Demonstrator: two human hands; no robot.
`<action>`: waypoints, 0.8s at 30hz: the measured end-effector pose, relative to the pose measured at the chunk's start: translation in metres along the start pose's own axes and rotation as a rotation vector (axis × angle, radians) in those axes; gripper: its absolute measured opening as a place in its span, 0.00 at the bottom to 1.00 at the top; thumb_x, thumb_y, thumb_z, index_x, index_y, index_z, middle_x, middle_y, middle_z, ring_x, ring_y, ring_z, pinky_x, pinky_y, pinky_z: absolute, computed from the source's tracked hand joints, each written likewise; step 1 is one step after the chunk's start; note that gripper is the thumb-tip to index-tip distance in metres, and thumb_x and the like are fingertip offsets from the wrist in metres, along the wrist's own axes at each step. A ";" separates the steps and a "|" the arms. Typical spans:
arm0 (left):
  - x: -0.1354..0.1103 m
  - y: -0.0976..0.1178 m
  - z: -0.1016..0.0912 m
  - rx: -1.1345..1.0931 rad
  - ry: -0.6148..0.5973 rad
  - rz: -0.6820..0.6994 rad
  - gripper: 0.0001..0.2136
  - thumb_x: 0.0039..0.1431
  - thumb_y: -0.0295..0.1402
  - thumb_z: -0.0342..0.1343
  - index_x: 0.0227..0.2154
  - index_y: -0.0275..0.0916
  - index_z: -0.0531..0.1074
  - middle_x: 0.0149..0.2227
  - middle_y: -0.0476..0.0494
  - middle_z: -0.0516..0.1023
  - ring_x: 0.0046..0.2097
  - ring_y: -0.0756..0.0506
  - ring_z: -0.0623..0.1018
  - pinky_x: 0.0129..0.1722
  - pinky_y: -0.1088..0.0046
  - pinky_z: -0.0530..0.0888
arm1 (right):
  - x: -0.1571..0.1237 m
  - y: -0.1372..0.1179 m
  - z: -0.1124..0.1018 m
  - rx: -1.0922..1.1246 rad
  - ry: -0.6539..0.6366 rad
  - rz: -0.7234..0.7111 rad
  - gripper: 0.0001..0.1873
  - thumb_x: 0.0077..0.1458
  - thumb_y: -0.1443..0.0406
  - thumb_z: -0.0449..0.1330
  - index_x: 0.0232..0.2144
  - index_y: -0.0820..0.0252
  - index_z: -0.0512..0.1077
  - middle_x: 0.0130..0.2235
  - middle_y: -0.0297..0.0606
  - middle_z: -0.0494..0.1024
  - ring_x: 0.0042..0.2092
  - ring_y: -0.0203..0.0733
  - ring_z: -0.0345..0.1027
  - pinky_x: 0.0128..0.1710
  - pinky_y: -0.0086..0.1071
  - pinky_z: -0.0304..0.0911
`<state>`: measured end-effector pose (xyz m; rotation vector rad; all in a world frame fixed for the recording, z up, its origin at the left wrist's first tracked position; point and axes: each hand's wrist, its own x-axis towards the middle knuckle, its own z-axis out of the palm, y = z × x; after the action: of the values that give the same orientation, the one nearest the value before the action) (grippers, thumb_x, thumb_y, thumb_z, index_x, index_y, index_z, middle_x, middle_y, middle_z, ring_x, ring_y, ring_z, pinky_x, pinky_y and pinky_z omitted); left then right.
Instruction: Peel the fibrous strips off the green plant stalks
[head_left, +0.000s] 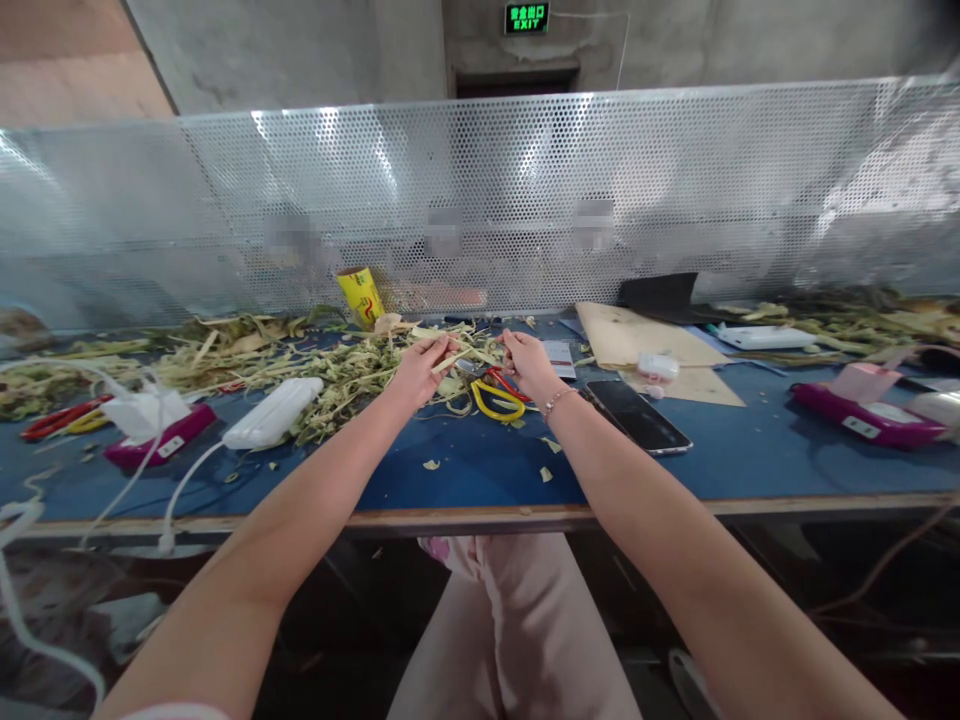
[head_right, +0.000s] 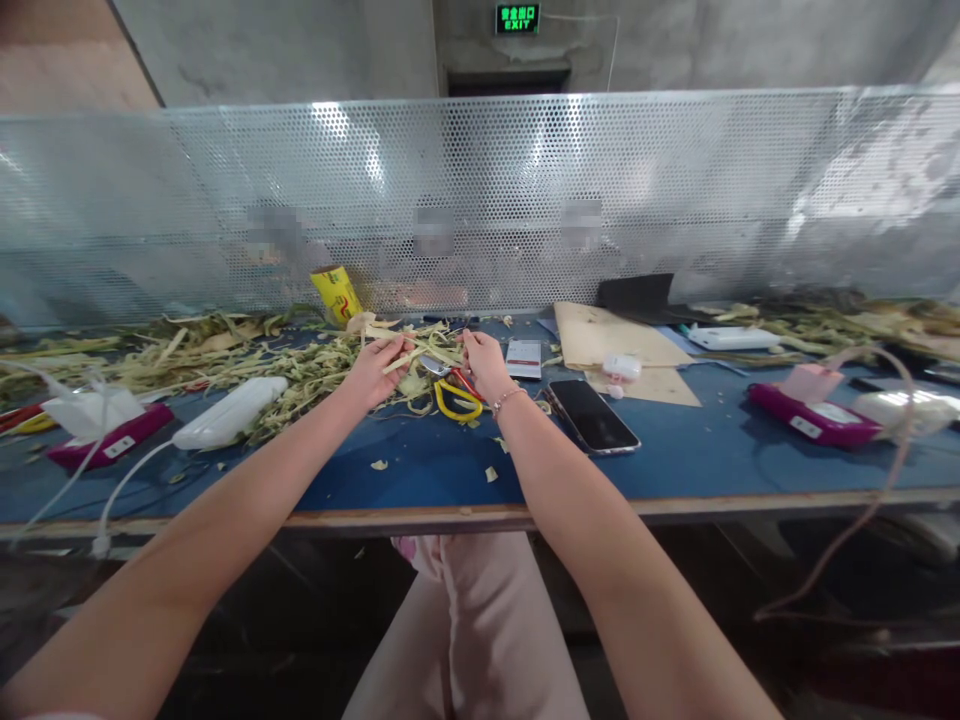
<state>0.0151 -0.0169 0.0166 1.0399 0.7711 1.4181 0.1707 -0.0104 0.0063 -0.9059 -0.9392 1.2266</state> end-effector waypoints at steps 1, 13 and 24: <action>0.000 0.000 0.000 0.003 -0.015 0.015 0.04 0.49 0.28 0.58 0.26 0.31 0.73 0.21 0.49 0.71 0.21 0.57 0.68 0.21 0.83 0.67 | 0.000 0.000 0.000 -0.013 0.003 -0.001 0.12 0.57 0.65 0.50 0.22 0.61 0.62 0.13 0.21 0.53 0.14 0.24 0.43 0.14 0.21 0.41; -0.006 -0.003 -0.002 0.257 -0.270 -0.111 0.08 0.47 0.34 0.60 0.27 0.35 0.68 0.17 0.53 0.64 0.18 0.57 0.63 0.16 0.83 0.60 | 0.004 0.000 0.000 -0.013 0.013 -0.087 0.12 0.52 0.60 0.57 0.22 0.61 0.64 0.15 0.23 0.54 0.16 0.25 0.46 0.16 0.22 0.46; -0.005 -0.003 0.005 0.276 0.004 -0.195 0.07 0.54 0.31 0.52 0.29 0.39 0.58 0.23 0.50 0.72 0.20 0.51 0.74 0.23 0.75 0.72 | 0.011 -0.001 -0.005 0.168 0.093 -0.096 0.11 0.56 0.65 0.52 0.21 0.61 0.63 0.16 0.24 0.53 0.18 0.25 0.48 0.19 0.21 0.52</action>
<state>0.0203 -0.0223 0.0147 1.1373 1.0629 1.1689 0.1765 0.0002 0.0069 -0.7694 -0.7846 1.1538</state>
